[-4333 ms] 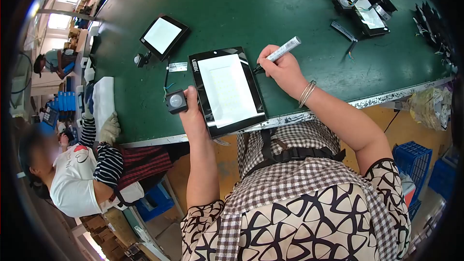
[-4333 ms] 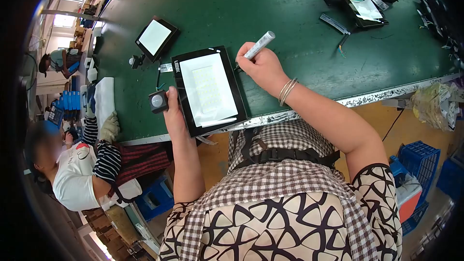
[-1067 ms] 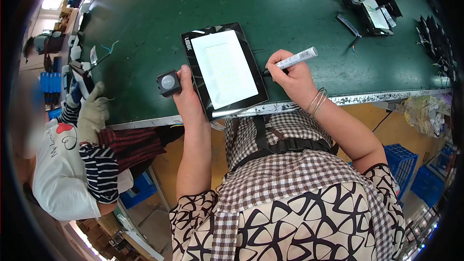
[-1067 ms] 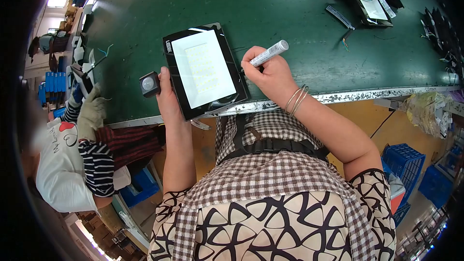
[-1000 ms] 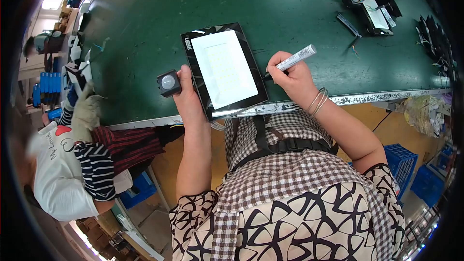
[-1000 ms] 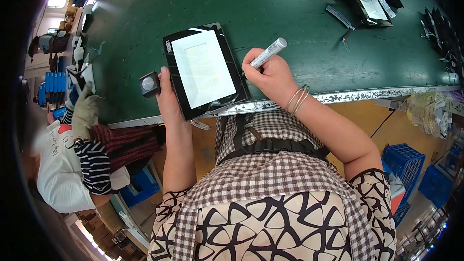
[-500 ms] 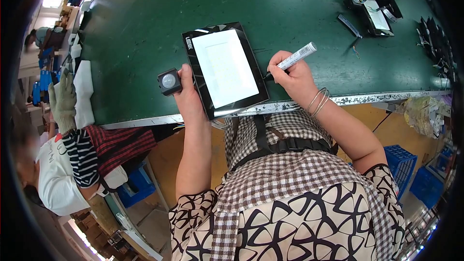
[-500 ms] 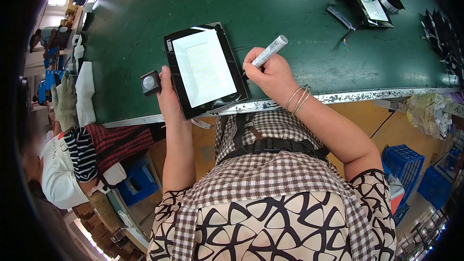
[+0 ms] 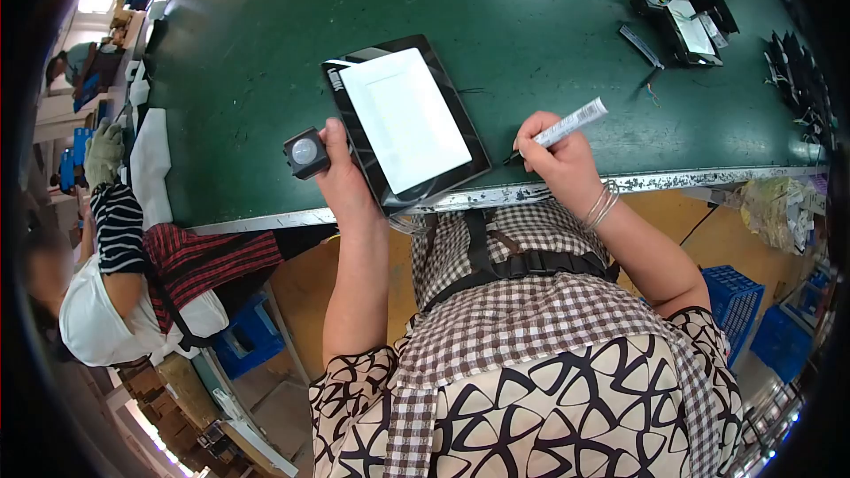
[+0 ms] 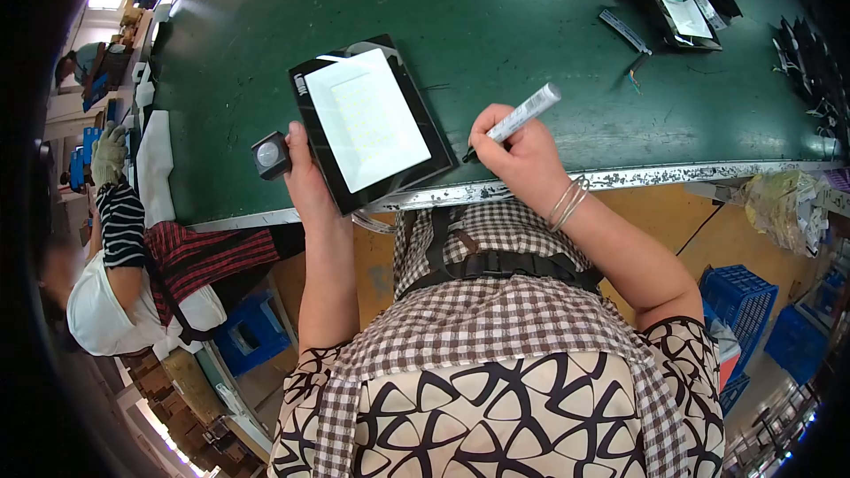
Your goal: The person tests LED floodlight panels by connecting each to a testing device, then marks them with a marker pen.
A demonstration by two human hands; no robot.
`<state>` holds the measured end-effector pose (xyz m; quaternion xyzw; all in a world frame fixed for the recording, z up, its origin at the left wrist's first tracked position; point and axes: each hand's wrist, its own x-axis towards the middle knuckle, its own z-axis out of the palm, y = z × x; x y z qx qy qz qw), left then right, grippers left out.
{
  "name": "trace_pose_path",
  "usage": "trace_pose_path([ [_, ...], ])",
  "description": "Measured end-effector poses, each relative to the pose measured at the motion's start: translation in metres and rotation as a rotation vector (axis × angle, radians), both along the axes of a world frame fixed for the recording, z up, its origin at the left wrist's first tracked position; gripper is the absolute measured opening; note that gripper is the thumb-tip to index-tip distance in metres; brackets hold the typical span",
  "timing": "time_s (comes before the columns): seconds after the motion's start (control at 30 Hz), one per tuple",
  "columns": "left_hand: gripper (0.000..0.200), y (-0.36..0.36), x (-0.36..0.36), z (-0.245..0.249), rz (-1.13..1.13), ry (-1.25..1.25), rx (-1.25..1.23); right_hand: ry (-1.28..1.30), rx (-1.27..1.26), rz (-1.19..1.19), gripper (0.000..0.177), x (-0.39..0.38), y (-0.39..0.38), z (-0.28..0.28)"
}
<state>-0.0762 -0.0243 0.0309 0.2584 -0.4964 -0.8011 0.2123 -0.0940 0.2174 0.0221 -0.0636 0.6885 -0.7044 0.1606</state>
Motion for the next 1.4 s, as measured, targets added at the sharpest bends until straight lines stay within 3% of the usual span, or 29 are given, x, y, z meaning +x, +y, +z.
trace_pose_path([
  [0.53, 0.019, 0.001, -0.006, 0.007, 0.006, 0.009, 0.039, 0.129, 0.072, 0.012, 0.006, 0.001, -0.014, 0.000],
  [0.73, 0.018, 0.009, 0.002, 0.012, 0.091, 0.046, -0.024, 0.049, -0.020, -0.056, 0.006, 0.002, -0.014, 0.003],
  [0.87, 0.017, 0.020, 0.008, 0.024, 0.076, 0.125, -0.192, 0.152, 0.027, -0.032, 0.006, 0.001, -0.016, 0.003],
  [1.03, 0.016, 0.019, 0.006, 0.021, 0.094, 0.122, -0.130, 0.053, -0.015, -0.026, 0.006, 0.001, -0.014, 0.001],
  [1.4, 0.015, 0.016, 0.006, 0.014, 0.121, 0.127, -0.038, 0.166, 0.048, -0.059, 0.006, -0.001, -0.017, 0.000],
])
